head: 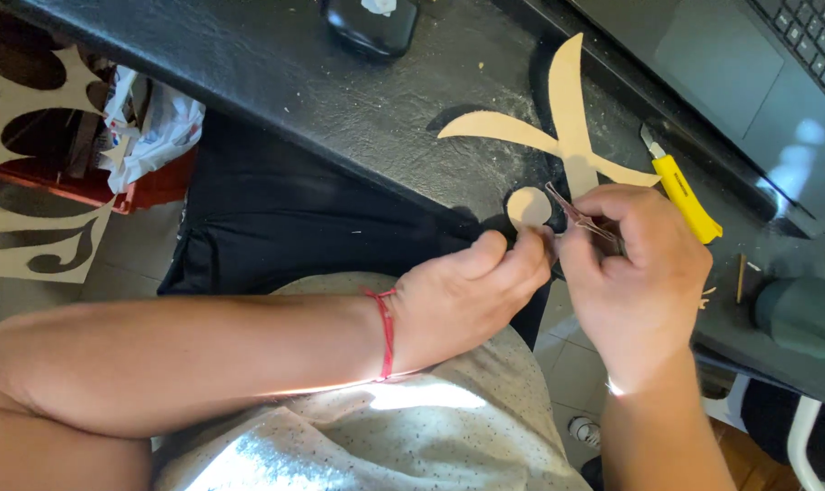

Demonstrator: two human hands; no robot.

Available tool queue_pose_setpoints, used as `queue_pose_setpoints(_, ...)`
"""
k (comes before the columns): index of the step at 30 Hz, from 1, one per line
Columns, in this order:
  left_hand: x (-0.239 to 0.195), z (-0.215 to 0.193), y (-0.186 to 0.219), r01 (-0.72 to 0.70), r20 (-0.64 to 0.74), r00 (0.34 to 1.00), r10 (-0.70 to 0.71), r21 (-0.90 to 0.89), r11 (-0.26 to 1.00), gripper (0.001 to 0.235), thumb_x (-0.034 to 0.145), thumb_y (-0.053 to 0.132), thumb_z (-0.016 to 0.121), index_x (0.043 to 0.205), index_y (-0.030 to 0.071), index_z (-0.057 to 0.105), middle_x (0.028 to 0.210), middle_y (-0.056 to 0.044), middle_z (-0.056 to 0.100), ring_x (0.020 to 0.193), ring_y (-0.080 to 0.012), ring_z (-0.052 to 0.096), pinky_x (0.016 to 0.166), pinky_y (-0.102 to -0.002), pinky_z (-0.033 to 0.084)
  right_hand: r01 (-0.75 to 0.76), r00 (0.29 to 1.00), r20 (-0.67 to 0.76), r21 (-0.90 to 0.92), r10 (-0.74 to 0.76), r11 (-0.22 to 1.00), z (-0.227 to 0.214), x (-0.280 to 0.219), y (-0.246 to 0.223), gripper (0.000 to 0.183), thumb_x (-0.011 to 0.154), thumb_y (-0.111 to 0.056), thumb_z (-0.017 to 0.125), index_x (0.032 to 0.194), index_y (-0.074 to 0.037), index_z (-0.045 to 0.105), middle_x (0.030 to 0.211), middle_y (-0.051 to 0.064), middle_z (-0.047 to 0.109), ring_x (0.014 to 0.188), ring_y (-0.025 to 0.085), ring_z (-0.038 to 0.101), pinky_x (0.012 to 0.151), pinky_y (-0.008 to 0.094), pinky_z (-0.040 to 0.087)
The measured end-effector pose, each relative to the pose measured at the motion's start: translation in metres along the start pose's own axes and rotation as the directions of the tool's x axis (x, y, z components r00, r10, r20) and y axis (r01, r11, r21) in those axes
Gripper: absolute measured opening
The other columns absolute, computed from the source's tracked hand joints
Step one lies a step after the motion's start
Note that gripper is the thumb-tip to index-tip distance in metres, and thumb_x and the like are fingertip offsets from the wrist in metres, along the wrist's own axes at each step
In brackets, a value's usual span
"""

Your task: Sanding the edges and surfaces of a laser-cut wooden decorative piece

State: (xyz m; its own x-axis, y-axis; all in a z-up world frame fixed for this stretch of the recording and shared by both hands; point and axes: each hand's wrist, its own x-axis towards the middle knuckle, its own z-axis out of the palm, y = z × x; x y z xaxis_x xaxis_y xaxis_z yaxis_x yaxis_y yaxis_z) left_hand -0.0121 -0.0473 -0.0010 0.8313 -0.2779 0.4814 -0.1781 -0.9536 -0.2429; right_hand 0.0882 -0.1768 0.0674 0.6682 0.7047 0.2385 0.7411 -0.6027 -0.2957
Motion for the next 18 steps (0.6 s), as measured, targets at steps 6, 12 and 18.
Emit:
queue_pose_setpoints(6,-0.001,0.005,0.004,-0.14,0.092,0.986,0.138,0.014,0.99,0.045,0.098,0.027,0.036,0.133,0.011,0.06,0.128,-0.006,0.054,0.121,-0.0256,0.043,0.099,-0.034,0.032,-0.174,0.97,0.158,-0.066,0.183,0.982,0.003,0.008,-0.006,0.017,0.093,-0.003,0.063,0.108,-0.006,0.069,0.106,0.008,0.074,0.092,0.022,0.072,0.082,0.033,0.051)
queue_pose_setpoints(12,-0.003,0.008,0.007,-0.204,0.108,0.973,0.206,-0.031,0.978,0.045,0.098,0.029,0.038,0.133,0.014,0.062,0.132,-0.008,0.055,0.124,-0.0299,0.043,0.099,-0.038,0.037,-0.054,0.984,0.167,-0.003,0.054,0.999,0.008,0.018,-0.013,0.028,0.093,0.004,0.057,0.111,-0.008,0.075,0.109,0.008,0.076,0.101,0.023,0.072,0.091,0.033,0.052)
queue_pose_setpoints(18,0.0,0.008,0.008,-0.181,0.108,0.977,0.183,-0.026,0.983,0.047,0.098,0.026,0.037,0.134,0.008,0.06,0.131,-0.013,0.054,0.12,-0.0302,0.046,0.096,-0.038,0.038,-0.032,0.977,0.204,-0.126,0.058,0.991,0.005,0.009,-0.002,0.024,0.092,-0.002,0.066,0.113,-0.009,0.077,0.105,0.008,0.077,0.092,0.022,0.073,0.079,0.033,0.054)
